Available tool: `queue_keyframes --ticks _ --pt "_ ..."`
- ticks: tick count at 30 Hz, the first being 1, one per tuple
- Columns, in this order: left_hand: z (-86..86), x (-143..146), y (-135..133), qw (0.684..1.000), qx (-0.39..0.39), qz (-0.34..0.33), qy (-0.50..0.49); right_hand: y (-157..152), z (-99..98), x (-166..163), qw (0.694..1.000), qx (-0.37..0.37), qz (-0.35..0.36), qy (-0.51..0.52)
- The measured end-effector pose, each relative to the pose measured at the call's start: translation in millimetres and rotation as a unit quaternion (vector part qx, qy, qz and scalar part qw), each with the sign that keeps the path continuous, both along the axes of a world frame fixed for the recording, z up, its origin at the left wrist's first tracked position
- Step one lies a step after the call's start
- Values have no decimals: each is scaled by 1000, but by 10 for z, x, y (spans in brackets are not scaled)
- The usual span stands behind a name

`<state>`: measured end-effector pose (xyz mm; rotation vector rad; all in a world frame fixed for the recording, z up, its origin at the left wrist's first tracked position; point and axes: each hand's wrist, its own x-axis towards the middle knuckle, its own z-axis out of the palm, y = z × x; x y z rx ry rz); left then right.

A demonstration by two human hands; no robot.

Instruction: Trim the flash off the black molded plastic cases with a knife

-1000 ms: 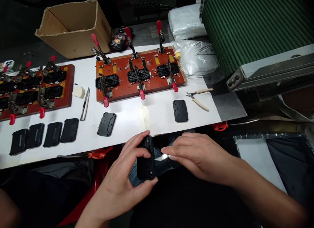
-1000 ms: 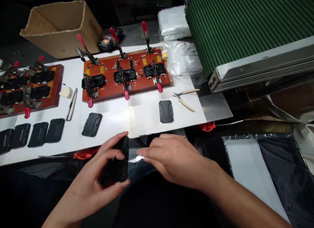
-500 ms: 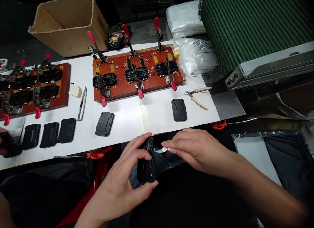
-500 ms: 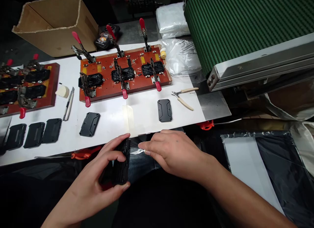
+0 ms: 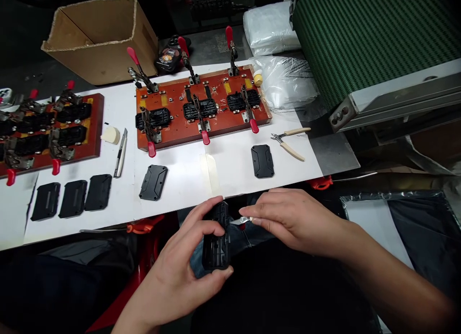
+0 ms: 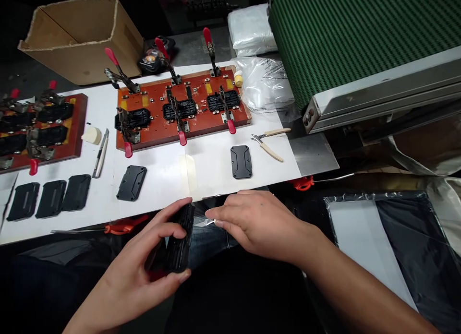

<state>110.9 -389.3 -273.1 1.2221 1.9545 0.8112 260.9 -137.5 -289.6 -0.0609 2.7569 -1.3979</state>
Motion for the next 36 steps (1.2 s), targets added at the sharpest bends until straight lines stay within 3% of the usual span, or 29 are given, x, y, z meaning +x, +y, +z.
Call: queue_keyframes --ticks 10,14,18,20,23,30,36 --pt "5 -12 -5 999 14 -10 -37 26 -33 19 1000 6 -4 2" --pt "7 -59 -57 991 9 -4 -131 49 -35 -9 999 33 10 17" --pt "4 -59 -85 970 -2 -61 -236 38 -42 -68 995 64 -26 72" --pt "-4 -33 -94 964 -9 -64 -257 19 -37 -82 994 30 -58 83" --pt "-14 12 -113 962 -2 -6 -273 -17 -9 -59 994 -44 -79 67" --pt "14 40 -56 995 51 61 -65 -176 70 56 990 -133 -35 -34" --pt "29 47 27 992 85 69 65 -285 64 72 994 -108 -1 -29"
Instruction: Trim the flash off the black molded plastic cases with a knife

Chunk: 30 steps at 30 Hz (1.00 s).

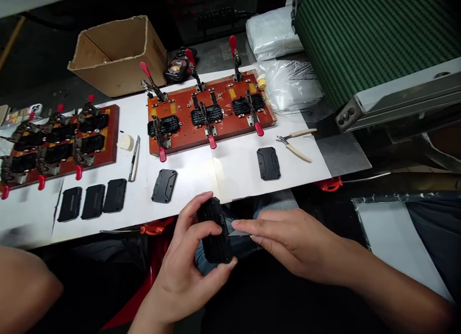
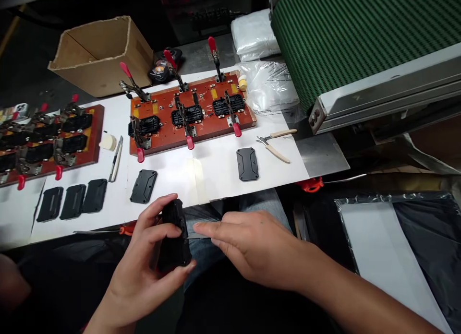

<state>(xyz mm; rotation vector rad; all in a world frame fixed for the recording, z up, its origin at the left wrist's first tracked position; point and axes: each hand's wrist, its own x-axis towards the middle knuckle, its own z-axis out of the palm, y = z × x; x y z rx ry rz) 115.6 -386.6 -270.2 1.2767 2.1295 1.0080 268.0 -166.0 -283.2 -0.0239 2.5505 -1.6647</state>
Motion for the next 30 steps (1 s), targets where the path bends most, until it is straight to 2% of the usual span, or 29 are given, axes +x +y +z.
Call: queue_keyframes --ticks 4,9,11,14,17,20,25,28,30 --pt "4 17 15 999 11 10 47 -9 -5 -9 1000 15 5 -7" --pt "-9 2 1 995 15 2 99 -44 24 -23 992 -118 17 -49" --pt "-18 -9 -2 994 11 0 111 -55 41 -19 987 -146 29 -55" --pt "-27 -9 1 995 2 2 102 -67 55 -24 987 -150 11 -57" --pt "-43 17 12 997 -8 -4 78 -114 27 -58 983 -150 -66 -85" --pt "-79 57 26 998 -14 -14 60 -215 -52 -106 980 -133 -141 -48" --pt "-107 121 25 999 -19 -22 25 -324 -188 -106 984 -135 -112 29" --pt "-84 130 -1 999 -13 -27 12 -242 -208 -62 983 -141 -116 -8" --pt "-67 115 -17 999 -6 -37 14 -125 -198 -47 983 -118 -130 -45"
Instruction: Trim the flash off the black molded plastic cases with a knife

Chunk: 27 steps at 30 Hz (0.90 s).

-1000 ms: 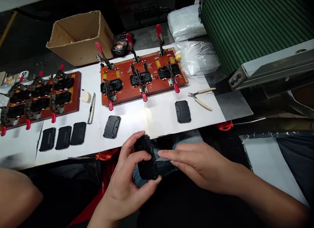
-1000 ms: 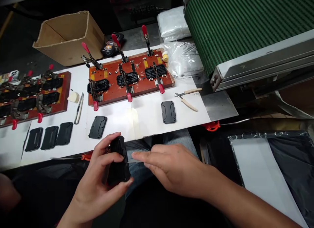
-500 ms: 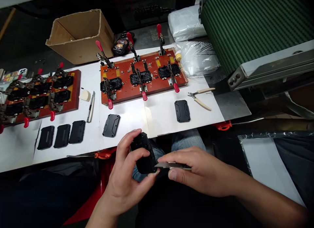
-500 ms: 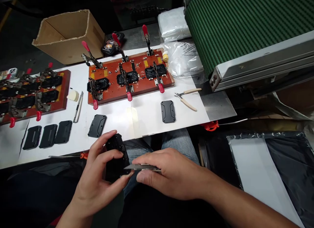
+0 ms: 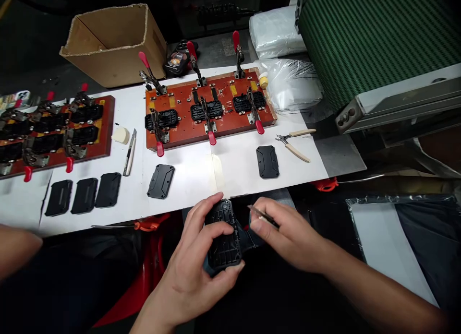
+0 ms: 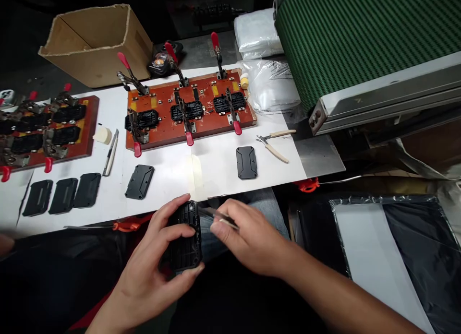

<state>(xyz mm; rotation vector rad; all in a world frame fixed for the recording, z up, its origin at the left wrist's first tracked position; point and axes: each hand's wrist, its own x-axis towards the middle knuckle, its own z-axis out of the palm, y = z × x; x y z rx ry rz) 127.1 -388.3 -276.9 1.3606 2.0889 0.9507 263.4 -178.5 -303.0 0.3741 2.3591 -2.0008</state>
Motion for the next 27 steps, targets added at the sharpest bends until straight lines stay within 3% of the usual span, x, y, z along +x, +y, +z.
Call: queue_keyframes --ticks 6,14,23,27 --pt "29 -72 0 997 18 -68 37 339 91 -53 986 150 57 39" --pt "41 -43 46 995 24 -85 47 387 194 -104 946 289 118 87" --pt "19 -13 43 996 34 -68 56 355 187 -27 947 274 151 71" --pt "48 -31 68 995 40 -62 60 329 184 5 960 255 101 53"
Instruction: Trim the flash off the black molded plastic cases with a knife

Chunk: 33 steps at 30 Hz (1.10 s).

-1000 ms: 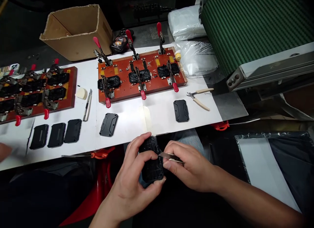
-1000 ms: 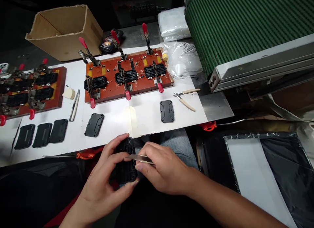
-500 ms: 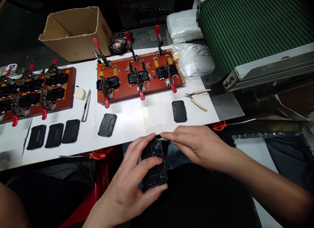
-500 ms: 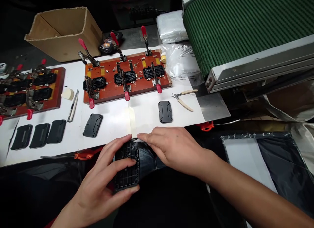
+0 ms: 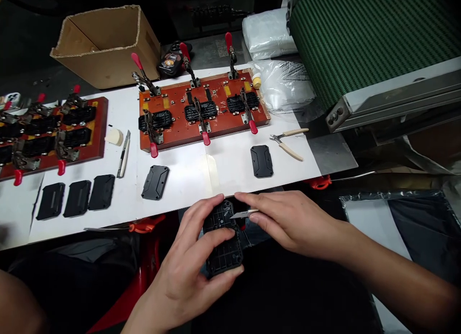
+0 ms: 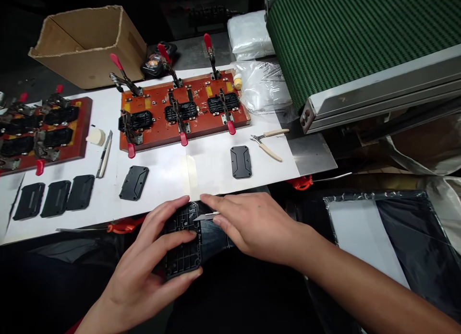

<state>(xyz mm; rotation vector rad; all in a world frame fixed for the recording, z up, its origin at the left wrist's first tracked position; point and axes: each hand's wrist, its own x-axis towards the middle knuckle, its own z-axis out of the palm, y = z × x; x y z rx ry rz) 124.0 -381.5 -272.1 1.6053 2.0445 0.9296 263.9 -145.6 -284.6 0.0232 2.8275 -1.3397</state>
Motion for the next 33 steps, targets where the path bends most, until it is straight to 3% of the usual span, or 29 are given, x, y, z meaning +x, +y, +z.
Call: queue_keyframes --ticks 5,8,12,18,21,23,26,30,33 --pt "26 12 10 1000 0 -10 -24 -7 0 -73 991 -116 -72 12" --pt "6 36 17 998 -5 -13 -66 -27 -50 -141 979 -199 -34 26" --pt "-19 54 39 990 -14 -4 -143 -51 -151 -148 973 -224 13 53" --pt "-82 11 -7 977 -18 42 -206 -6 -310 -32 957 -255 -138 22" --pt "-277 -87 10 954 -2 131 -268 44 -410 1 928 -301 -218 -2" --pt "-453 -223 104 925 -56 234 -295 72 -475 20 907 -331 -260 -17" --pt "-660 -512 390 901 -189 313 -234 96 -568 67 887 -349 -300 -40" --pt "-729 -830 889 913 -276 289 -83 73 -700 185 877 -345 -329 -55" --pt "-720 -889 1211 912 -322 253 -10 23 -785 271 870 -347 -342 -79"
